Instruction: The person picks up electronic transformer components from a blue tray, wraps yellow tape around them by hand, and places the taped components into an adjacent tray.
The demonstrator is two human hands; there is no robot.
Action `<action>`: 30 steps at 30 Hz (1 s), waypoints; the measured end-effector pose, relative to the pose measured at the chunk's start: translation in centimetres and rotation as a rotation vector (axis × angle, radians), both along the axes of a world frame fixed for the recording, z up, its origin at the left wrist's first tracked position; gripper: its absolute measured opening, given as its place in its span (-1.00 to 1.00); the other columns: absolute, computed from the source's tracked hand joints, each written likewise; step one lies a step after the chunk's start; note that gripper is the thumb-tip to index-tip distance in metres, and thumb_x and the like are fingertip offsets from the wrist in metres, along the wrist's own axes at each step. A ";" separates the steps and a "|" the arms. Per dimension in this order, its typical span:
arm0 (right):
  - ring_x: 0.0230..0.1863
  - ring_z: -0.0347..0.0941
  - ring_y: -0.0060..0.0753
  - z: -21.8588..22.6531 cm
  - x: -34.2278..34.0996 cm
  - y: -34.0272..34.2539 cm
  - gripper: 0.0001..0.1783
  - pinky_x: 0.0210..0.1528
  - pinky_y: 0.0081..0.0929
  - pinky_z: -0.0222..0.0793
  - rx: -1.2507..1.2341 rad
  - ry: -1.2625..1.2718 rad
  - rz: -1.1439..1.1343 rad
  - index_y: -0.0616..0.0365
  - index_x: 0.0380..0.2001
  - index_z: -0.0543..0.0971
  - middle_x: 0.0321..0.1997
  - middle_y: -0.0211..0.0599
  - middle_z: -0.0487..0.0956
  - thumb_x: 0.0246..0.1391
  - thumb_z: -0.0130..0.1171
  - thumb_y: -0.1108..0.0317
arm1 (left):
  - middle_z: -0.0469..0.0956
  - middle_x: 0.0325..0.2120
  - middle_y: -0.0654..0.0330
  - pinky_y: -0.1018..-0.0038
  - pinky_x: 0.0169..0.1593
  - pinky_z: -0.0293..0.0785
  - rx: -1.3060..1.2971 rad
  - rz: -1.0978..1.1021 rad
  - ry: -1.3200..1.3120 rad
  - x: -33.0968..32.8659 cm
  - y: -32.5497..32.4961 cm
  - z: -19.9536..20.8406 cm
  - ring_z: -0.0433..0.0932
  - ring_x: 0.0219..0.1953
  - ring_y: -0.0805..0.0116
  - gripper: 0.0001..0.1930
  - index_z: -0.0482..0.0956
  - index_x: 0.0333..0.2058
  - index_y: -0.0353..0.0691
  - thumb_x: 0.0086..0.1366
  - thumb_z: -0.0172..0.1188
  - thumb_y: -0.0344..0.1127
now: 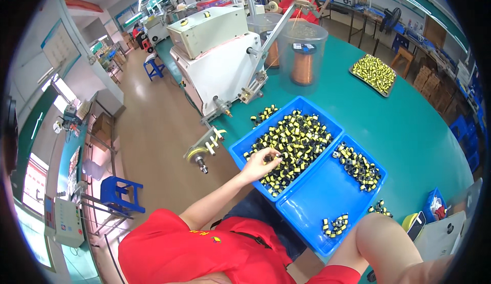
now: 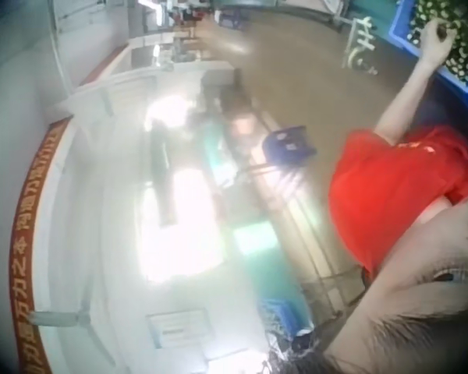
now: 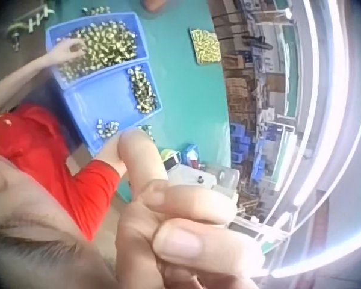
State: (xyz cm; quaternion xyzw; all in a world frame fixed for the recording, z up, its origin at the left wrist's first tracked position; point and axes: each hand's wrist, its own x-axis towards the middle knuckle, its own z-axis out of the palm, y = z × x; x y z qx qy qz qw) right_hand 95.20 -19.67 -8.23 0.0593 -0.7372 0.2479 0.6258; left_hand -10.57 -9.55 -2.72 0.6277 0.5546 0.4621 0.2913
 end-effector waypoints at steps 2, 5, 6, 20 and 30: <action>0.01 0.21 -0.31 -4.0 -0.6 2.5 -0.65 0.02 -0.28 0.12 -0.050 0.028 0.016 -0.03 -0.01 0.34 0.03 -0.33 0.30 0.14 0.00 0.18 | 0.57 -0.35 0.15 0.46 -0.13 0.43 -0.083 -0.030 0.052 0.5 -0.3 0.7 0.54 -0.26 0.37 -0.69 0.52 -0.22 -0.26 0.14 0.24 -0.18; -0.03 0.21 -0.33 -3.8 -0.8 0.9 -0.68 0.00 -0.29 0.12 -0.076 0.018 0.002 -0.03 -0.04 0.34 -0.02 -0.35 0.30 0.14 -0.01 0.18 | 0.55 -0.36 0.17 0.48 -0.16 0.43 -0.101 -0.091 0.063 1.1 -0.1 1.9 0.53 -0.27 0.40 -0.68 0.52 -0.20 -0.23 0.14 0.24 -0.17; -0.04 0.21 -0.33 -3.0 -1.0 1.0 -0.68 -0.01 -0.30 0.12 -0.088 0.003 0.005 -0.03 -0.05 0.35 -0.03 -0.36 0.31 0.14 -0.01 0.19 | 0.55 -0.36 0.17 0.49 -0.16 0.42 -0.094 -0.109 0.034 1.1 0.0 2.0 0.53 -0.27 0.41 -0.68 0.52 -0.20 -0.24 0.14 0.23 -0.17; -0.20 0.22 -0.38 12.0 -1.2 -5.8 -0.80 -0.13 -0.36 0.12 -0.014 -0.243 -0.186 -0.04 -0.19 0.37 -0.23 -0.45 0.33 0.13 -0.05 0.21 | 0.55 -0.29 0.18 0.54 -0.31 0.44 -0.078 -0.200 -0.088 0.2 -1.1 2.2 0.52 -0.33 0.41 -0.70 0.51 -0.18 -0.25 0.18 0.21 -0.20; -0.31 0.23 -0.41 6.5 -3.0 -15.2 -0.86 -0.21 -0.40 0.12 -0.230 -0.251 -0.253 -0.04 -0.28 0.40 -0.37 -0.51 0.34 0.13 -0.08 0.23 | 0.56 -0.31 0.16 0.50 -0.14 0.43 -0.072 -0.230 -0.090 0.4 -0.4 1.0 0.53 -0.25 0.39 -0.76 0.54 -0.21 -0.26 0.15 0.23 -0.30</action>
